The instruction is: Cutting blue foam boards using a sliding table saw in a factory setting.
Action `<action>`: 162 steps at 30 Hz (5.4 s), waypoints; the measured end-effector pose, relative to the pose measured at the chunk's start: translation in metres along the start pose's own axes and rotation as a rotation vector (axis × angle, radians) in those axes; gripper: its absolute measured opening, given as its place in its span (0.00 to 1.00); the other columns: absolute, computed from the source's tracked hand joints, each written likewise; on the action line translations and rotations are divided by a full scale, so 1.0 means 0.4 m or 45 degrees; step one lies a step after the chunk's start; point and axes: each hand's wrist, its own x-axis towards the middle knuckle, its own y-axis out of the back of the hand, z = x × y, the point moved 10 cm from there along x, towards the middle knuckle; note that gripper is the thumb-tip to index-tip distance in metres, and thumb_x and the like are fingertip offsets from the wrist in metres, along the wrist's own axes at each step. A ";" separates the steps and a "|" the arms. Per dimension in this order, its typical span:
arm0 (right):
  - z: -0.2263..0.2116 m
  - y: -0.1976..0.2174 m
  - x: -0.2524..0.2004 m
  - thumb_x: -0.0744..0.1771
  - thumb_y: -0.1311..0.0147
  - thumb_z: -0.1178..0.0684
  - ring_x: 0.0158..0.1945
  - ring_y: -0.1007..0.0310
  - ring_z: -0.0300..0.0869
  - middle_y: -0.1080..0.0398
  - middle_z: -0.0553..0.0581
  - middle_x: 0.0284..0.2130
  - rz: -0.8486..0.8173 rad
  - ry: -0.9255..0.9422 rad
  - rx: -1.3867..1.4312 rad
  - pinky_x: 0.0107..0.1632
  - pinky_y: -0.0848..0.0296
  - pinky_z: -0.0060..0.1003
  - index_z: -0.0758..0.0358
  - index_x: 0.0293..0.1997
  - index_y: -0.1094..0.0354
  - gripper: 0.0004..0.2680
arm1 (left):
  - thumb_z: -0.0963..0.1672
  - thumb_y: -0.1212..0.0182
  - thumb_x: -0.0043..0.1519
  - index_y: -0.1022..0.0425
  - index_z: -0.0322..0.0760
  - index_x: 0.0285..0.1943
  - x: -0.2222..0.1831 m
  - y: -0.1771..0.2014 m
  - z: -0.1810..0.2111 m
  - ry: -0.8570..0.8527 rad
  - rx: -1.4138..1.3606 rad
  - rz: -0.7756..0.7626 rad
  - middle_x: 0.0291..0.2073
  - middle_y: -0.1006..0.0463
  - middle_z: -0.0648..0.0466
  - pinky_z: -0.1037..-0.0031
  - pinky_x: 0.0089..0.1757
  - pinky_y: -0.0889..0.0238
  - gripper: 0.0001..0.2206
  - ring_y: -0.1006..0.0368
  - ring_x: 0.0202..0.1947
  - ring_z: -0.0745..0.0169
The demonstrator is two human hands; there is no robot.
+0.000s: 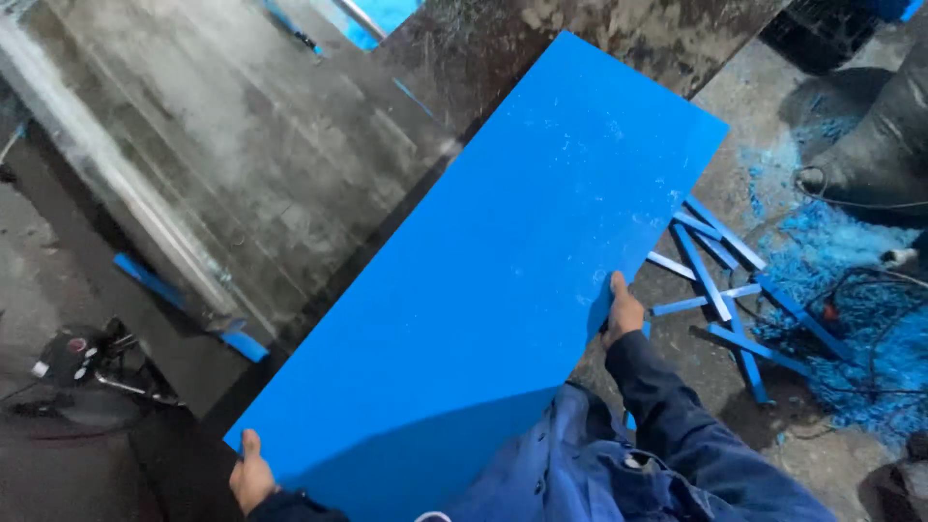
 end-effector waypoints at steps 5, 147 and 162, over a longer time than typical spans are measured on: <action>0.053 -0.086 -0.127 0.66 0.46 0.37 0.54 0.25 0.53 0.27 0.62 0.56 -0.058 -0.281 -0.102 0.56 0.26 0.51 0.68 0.66 0.37 0.26 | 0.57 0.38 0.68 0.25 0.21 0.53 0.006 -0.227 0.157 -0.091 -0.238 -0.133 0.43 0.20 0.47 0.64 0.38 0.33 0.30 0.27 0.37 0.58; 0.137 -1.117 -0.056 0.53 0.26 0.29 0.68 0.48 0.75 0.51 0.85 0.66 -0.451 0.844 -2.795 0.65 0.36 0.58 0.62 0.75 0.56 0.49 | 0.49 0.32 0.61 0.40 0.21 0.62 0.385 -0.309 0.806 -0.789 0.233 0.313 0.48 0.25 0.26 0.48 0.49 0.35 0.31 0.28 0.49 0.25; 0.128 -1.132 -0.044 0.54 0.28 0.29 0.66 0.44 0.74 0.47 0.84 0.63 -0.490 0.808 -2.844 0.64 0.34 0.58 0.64 0.74 0.55 0.47 | 0.50 0.34 0.61 0.40 0.26 0.62 0.381 -0.312 0.827 -0.672 0.277 0.279 0.50 0.26 0.29 0.47 0.48 0.34 0.29 0.28 0.50 0.28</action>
